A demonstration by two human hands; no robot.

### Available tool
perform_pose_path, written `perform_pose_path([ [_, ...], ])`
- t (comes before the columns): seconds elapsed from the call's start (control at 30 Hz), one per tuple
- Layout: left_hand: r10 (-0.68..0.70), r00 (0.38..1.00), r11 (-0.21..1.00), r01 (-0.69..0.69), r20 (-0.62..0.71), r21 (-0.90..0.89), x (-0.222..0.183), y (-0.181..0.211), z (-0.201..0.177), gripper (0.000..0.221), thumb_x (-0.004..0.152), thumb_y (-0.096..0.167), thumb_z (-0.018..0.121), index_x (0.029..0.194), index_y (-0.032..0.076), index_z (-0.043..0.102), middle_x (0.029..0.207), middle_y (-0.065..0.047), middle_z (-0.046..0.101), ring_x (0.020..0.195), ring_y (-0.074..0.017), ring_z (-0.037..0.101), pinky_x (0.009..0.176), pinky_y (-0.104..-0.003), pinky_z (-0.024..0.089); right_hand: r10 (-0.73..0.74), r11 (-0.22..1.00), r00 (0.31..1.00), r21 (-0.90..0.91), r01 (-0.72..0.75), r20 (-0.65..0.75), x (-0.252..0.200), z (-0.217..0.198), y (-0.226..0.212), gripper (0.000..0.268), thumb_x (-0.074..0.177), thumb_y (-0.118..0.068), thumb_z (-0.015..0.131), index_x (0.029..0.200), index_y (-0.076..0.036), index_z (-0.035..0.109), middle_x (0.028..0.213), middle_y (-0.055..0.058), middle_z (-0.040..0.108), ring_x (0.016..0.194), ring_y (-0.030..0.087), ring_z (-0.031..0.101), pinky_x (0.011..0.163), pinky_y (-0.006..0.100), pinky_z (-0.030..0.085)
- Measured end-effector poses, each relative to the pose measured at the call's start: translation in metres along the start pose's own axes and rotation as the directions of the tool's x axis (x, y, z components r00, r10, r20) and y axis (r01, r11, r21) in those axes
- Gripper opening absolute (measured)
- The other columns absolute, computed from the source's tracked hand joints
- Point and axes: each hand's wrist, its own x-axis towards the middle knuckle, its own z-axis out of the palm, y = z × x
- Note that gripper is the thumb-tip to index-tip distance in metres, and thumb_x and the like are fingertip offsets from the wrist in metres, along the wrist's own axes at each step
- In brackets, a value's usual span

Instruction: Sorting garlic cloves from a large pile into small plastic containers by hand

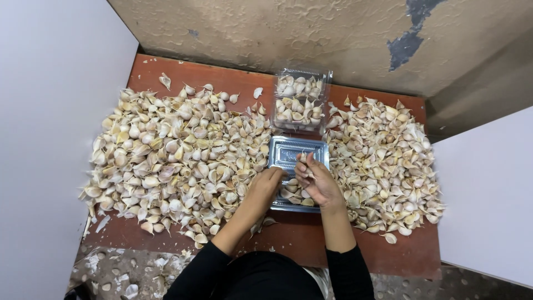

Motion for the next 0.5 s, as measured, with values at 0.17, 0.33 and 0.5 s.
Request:
perform_pose_path([
  [0.17, 0.073, 0.997, 0.988, -0.069, -0.019, 0.14, -0.018, 0.009, -0.001, 0.027, 0.096, 0.008, 0.057, 0.122, 0.015, 0.061, 0.114, -0.004, 0.065, 0.11, -0.0193, 0.065, 0.088, -0.03, 0.048, 0.0, 1.0, 1.0, -0.025, 0.0, -0.005, 0.004, -0.007, 0.005, 0.042, 0.105, -0.042, 0.05, 0.121, -0.004, 0.057, 0.073, -0.006, 0.044, 0.065, 0.005, 0.043, 0.051, 0.015, 0.035],
  [0.33, 0.045, 0.999, 0.998, -0.046, 0.006, 0.037, -0.022, 0.015, -0.004, 0.031, 0.096, 0.005, 0.055, 0.126, 0.009, 0.061, 0.114, -0.009, 0.065, 0.109, -0.0236, 0.065, 0.09, -0.033, 0.046, -0.011, 0.999, 1.0, -0.039, 0.01, -0.027, 0.0, -0.015, 0.006, 0.041, 0.105, -0.04, 0.053, 0.123, -0.003, 0.058, 0.077, -0.005, 0.044, 0.068, 0.006, 0.044, 0.053, 0.015, 0.036],
  [0.5, -0.002, 0.997, 0.989, -0.009, 0.074, 0.145, -0.024, 0.017, -0.002, 0.032, 0.092, 0.004, 0.055, 0.121, 0.016, 0.061, 0.094, 0.0, 0.064, 0.094, -0.018, 0.066, 0.085, -0.031, 0.045, -0.011, 0.999, 0.999, -0.047, 0.008, -0.046, -0.002, -0.018, 0.006, 0.042, 0.105, -0.039, 0.053, 0.125, -0.002, 0.057, 0.079, -0.004, 0.043, 0.07, 0.006, 0.044, 0.053, 0.015, 0.036],
])
